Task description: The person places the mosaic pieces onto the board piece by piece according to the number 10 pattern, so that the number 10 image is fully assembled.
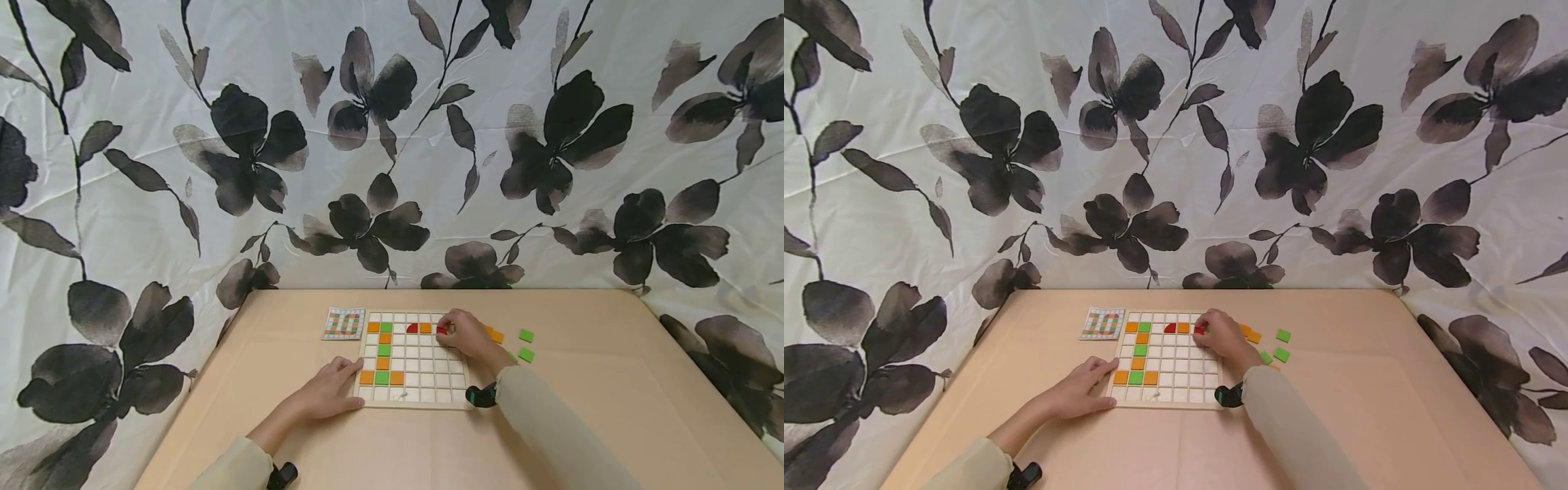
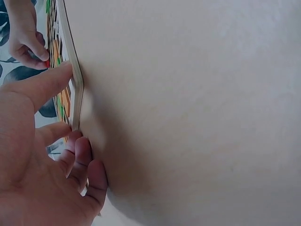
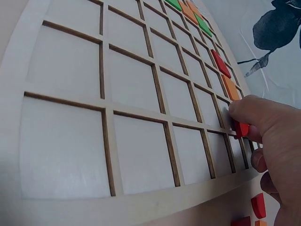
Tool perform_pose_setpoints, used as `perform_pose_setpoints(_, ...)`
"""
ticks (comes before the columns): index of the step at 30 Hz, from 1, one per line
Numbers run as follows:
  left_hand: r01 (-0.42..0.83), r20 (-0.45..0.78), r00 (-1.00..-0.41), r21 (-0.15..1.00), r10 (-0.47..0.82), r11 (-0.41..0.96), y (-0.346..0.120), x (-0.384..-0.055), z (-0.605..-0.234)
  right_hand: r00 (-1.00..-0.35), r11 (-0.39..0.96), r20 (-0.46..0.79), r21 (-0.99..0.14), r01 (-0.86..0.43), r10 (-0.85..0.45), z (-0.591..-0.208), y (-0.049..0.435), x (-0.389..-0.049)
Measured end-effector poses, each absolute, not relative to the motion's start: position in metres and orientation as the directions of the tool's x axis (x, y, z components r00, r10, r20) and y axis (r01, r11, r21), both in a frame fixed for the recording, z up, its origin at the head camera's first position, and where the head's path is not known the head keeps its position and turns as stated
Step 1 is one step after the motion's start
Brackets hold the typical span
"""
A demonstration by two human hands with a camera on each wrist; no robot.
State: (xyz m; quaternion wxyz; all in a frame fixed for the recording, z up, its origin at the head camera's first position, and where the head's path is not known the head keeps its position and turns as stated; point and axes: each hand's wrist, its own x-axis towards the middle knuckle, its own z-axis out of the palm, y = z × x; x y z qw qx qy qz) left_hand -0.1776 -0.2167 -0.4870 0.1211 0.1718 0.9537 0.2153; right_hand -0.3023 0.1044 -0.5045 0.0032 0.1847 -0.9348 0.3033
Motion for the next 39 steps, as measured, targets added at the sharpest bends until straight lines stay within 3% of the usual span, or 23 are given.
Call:
perform_pose_setpoints(24, 0.202, -0.159, -0.909, 0.639, 0.384, 0.742, -0.2207, -0.1785, -0.4866, -0.946, 0.772, 0.118, -0.552, -0.315, -0.302, -0.5063, 0.0984, -0.3052)
perform_pose_setpoints(39, 0.181, -0.157, -0.915, 0.664, 0.372, 0.726, -0.2210, -0.1810, -0.4905, -0.972, 0.732, 0.053, -0.649, -0.208, -0.230, -0.5033, 0.0939, -0.3000)
